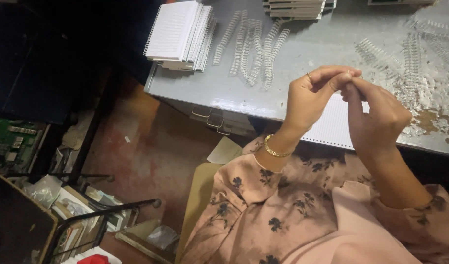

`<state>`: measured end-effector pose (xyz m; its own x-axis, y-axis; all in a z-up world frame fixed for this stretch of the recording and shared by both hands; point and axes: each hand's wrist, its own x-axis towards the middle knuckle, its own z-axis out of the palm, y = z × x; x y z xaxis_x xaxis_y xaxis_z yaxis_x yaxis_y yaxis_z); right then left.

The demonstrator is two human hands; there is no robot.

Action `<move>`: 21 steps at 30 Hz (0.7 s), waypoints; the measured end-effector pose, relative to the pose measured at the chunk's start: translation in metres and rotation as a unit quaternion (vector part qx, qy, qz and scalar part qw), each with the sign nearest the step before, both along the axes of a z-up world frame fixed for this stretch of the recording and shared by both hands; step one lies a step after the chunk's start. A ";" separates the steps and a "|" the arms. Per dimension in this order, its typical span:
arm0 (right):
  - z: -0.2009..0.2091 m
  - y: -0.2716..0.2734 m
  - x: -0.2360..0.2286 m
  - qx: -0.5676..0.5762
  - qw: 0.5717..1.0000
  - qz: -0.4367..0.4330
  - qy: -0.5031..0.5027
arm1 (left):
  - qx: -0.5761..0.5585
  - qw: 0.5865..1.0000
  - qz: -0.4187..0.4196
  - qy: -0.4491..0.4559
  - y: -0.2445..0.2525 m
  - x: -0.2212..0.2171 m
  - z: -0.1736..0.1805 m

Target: The person aligns a stack of perforated paper sheets on a table, then picks up a clear plastic spiral binding coil and threads it through the holes in the paper to assemble a notebook.

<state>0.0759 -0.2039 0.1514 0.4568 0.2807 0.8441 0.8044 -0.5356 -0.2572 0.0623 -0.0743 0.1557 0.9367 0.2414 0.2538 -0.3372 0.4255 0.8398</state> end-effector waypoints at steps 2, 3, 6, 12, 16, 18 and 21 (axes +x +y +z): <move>0.003 0.004 -0.001 0.011 1.000 0.002 0.010 | 0.023 1.000 0.021 0.001 -0.003 -0.002 0.000; 0.004 0.006 -0.002 0.021 1.000 0.004 0.020 | 0.047 0.998 0.042 0.001 -0.006 -0.002 0.000; 0.005 0.010 -0.002 0.051 0.998 0.024 0.042 | 0.017 0.999 0.024 -0.026 -0.008 -0.005 0.003; 0.005 0.014 -0.007 0.060 0.997 0.022 0.054 | -0.056 0.997 -0.031 0.043 -0.002 0.001 -0.008; 0.014 0.012 -0.013 0.142 0.964 0.098 0.203 | 0.054 0.998 0.009 0.034 0.005 -0.010 0.007; 0.008 0.007 -0.011 0.207 0.898 0.138 0.363 | 0.113 0.993 0.016 0.016 0.009 -0.013 0.008; 0.015 0.012 -0.016 0.188 0.930 0.139 0.284 | 0.028 0.998 -0.047 -0.001 0.013 -0.006 -0.004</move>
